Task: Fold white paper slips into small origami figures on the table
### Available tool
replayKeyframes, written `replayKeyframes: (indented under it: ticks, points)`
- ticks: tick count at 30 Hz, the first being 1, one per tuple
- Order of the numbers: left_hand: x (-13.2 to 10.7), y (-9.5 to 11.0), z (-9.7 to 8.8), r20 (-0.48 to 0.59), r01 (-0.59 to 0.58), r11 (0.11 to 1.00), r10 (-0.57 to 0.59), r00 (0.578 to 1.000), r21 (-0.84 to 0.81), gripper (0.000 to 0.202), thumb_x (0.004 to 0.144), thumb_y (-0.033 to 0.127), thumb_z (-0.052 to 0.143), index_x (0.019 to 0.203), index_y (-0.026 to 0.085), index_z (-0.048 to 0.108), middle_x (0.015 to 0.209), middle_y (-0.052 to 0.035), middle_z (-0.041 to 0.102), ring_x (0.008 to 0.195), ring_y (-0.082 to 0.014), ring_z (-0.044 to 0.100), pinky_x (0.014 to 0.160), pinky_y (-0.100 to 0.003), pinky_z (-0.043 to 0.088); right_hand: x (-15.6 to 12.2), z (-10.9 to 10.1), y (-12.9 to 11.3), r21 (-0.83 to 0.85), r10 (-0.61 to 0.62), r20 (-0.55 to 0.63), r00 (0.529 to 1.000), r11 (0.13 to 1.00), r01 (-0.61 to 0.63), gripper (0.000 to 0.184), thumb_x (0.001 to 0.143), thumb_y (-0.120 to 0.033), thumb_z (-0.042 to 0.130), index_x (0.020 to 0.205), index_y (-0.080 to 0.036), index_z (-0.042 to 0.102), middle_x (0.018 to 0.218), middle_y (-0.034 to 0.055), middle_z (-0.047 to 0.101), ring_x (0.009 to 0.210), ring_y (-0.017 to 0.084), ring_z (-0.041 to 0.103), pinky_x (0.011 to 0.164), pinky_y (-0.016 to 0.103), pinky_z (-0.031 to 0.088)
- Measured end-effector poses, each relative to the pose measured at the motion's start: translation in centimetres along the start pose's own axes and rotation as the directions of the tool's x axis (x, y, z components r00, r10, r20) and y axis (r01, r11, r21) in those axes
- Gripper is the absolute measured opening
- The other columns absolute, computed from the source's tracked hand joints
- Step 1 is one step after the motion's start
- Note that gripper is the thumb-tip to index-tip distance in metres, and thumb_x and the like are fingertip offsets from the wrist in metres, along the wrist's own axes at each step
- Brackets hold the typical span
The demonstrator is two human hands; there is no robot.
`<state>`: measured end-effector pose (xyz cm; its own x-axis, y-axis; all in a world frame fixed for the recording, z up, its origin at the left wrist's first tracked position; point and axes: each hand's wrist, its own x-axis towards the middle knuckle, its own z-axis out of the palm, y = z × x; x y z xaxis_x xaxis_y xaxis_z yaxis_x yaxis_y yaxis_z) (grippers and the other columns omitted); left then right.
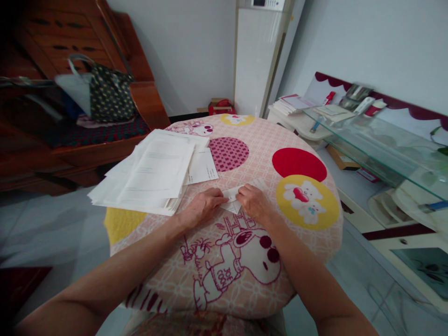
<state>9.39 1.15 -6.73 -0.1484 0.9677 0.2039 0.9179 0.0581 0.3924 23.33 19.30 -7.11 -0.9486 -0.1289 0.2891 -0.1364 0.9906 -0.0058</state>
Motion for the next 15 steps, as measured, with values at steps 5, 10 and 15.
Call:
replayKeyframes:
  ticks: [5, 10, 15]
  points:
    - [-0.1, 0.2, 0.0, 0.090, -0.041, 0.989, 0.028, 0.996, 0.143, 0.023, 0.094, 0.011, 0.051, 0.092, 0.017, 0.074, 0.088, -0.0077, 0.065, 0.084, -0.0197, 0.060, 0.071, -0.029, 0.047, -0.1, 0.4, 0.1, -0.016, 0.012, -0.034, 0.999, 1.000, -0.012, 0.026, 0.095, -0.009, 0.055, 0.077, -0.015, 0.073, 0.080, 0.0100, 0.062, 0.082, 0.022, 0.049, 0.069, 0.033, 0.040]
    - [-0.1, 0.8, -0.7, 0.151, -0.045, 0.969, 0.009, 0.988, 0.242, 0.019, 0.095, 0.015, 0.054, 0.091, 0.018, 0.072, 0.087, -0.0059, 0.065, 0.080, -0.0182, 0.061, 0.068, -0.028, 0.045, -0.1, 0.4, 0.2, -0.016, 0.010, -0.031, 0.999, 1.000, -0.011, 0.027, 0.094, -0.008, 0.055, 0.075, -0.015, 0.073, 0.080, 0.0105, 0.062, 0.082, 0.022, 0.049, 0.069, 0.033, 0.041]
    - [-0.2, 1.6, -1.3, 0.161, -0.051, 0.961, 0.007, 0.987, 0.272, 0.021, 0.098, 0.032, 0.056, 0.113, 0.021, 0.067, 0.099, -0.0069, 0.065, 0.088, -0.0204, 0.062, 0.072, -0.031, 0.048, -0.7, 0.3, 0.6, 0.085, 0.075, -0.007, 0.997, 0.994, -0.074, 0.026, 0.090, -0.006, 0.054, 0.075, -0.016, 0.072, 0.082, 0.0106, 0.063, 0.085, 0.023, 0.052, 0.073, 0.034, 0.044]
